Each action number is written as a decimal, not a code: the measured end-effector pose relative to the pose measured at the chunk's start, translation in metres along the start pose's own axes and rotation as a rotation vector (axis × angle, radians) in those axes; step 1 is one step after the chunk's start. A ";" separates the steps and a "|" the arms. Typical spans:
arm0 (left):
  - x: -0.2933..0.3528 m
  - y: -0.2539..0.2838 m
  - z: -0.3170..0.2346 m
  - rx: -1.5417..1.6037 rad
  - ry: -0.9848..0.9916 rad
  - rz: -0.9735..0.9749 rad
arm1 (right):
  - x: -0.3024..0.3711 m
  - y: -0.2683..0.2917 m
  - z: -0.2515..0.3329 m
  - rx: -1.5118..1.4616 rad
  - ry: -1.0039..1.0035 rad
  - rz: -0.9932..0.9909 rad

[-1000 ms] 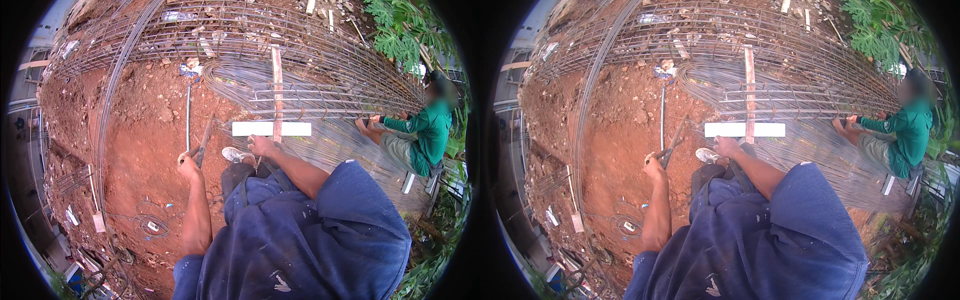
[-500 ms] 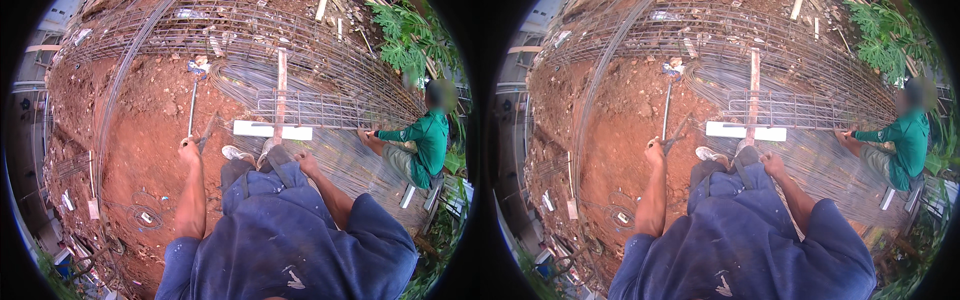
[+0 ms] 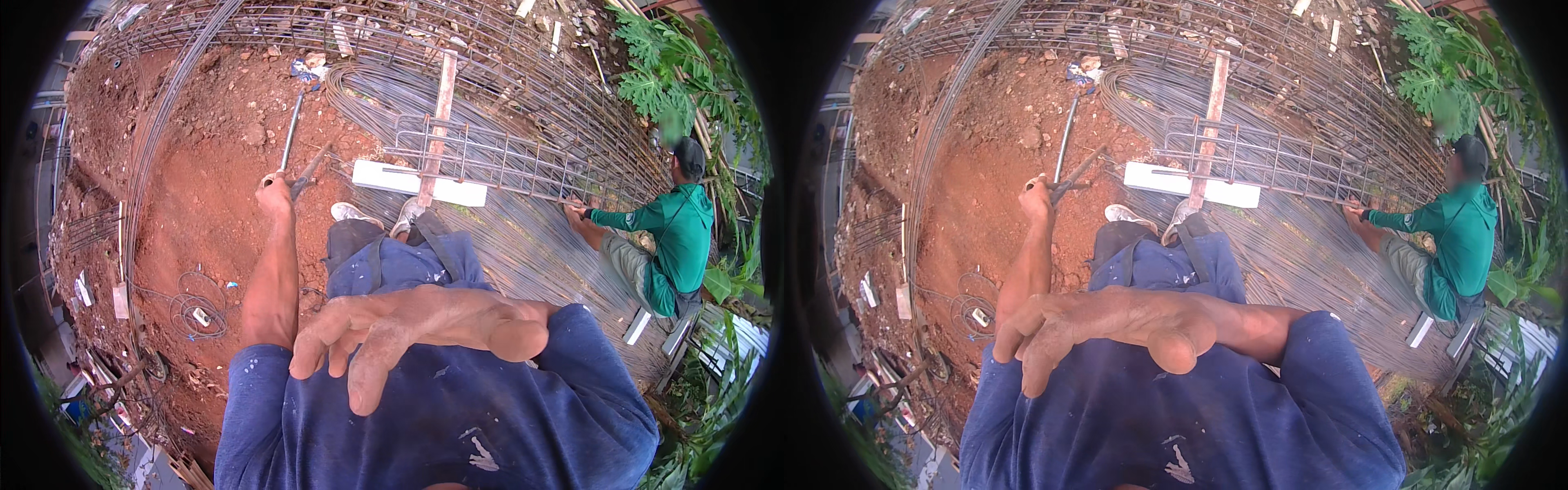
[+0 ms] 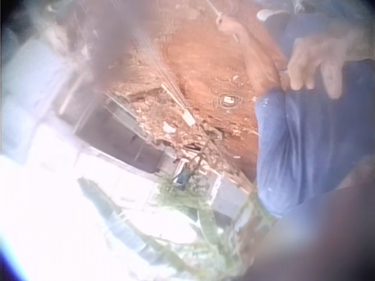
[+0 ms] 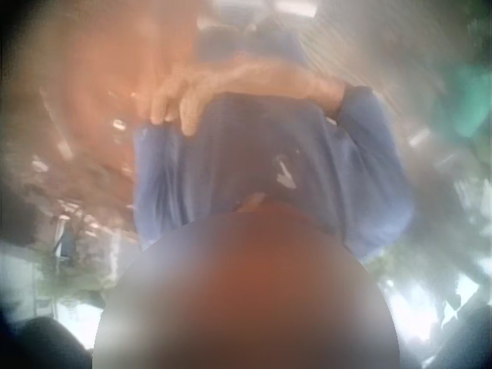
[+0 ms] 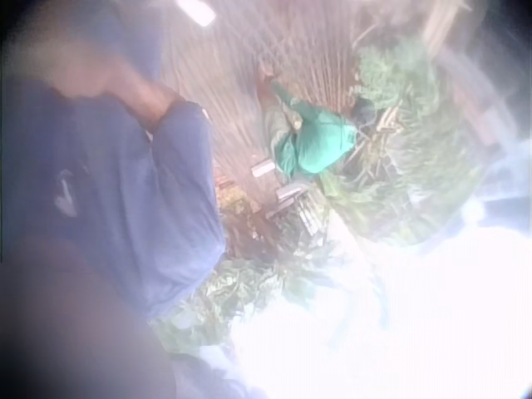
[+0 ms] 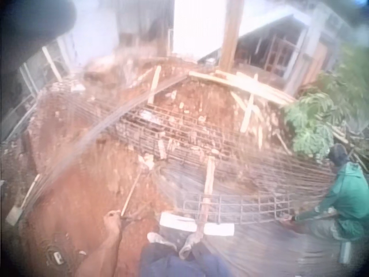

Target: The person uses a long metal bar to bend and align steel rebar rods into a cylindrical cage structure on a construction site. They repeatedly insert the bar into the rebar mesh and twist it to tighten the shape, while another worker assists nearby.

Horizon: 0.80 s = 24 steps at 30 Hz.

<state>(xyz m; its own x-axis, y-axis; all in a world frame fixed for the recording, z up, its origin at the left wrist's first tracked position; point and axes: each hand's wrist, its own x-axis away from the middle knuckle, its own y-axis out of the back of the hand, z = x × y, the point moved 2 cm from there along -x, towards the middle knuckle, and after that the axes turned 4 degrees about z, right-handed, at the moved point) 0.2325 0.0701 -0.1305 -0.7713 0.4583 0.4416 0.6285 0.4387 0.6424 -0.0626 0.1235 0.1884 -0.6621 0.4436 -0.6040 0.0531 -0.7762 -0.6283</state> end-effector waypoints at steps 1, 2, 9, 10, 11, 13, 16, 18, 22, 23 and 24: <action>-0.003 -0.001 0.003 -0.025 0.025 -0.009 | -0.001 -0.010 0.006 0.032 0.048 0.067; -0.006 0.000 0.004 -0.075 0.014 -0.049 | 0.000 -0.020 0.012 -0.044 0.052 0.049; -0.004 -0.002 0.011 0.028 0.031 0.016 | 0.022 -0.064 0.042 0.060 0.099 0.041; -0.003 -0.003 0.012 -0.012 0.032 -0.013 | 0.024 -0.069 0.047 0.075 0.092 0.031; -0.002 -0.004 0.013 -0.005 0.024 -0.016 | 0.025 -0.071 0.051 0.080 0.090 0.009; -0.002 -0.007 0.014 0.014 0.004 -0.025 | 0.027 -0.073 0.056 0.097 0.087 -0.025; -0.005 -0.011 0.018 0.041 0.057 -0.030 | 0.027 -0.068 0.051 0.100 0.091 -0.079; -0.006 -0.011 0.020 -0.017 0.066 -0.076 | 0.024 -0.058 0.036 0.090 0.099 -0.108; 0.002 -0.011 0.018 -0.007 -0.021 -0.038 | 0.015 -0.044 0.015 0.083 0.122 -0.140; 0.006 -0.011 0.017 0.032 -0.011 -0.008 | 0.011 -0.041 0.014 0.085 0.128 -0.150; 0.009 -0.011 0.015 0.063 0.003 0.021 | 0.008 -0.037 0.012 0.082 0.138 -0.165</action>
<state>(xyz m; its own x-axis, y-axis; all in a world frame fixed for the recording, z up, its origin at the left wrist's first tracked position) 0.2202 0.0817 -0.1429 -0.7582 0.4656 0.4565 0.6495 0.4772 0.5920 -0.0791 0.1501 0.2127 -0.5478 0.6200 -0.5617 -0.1118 -0.7197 -0.6853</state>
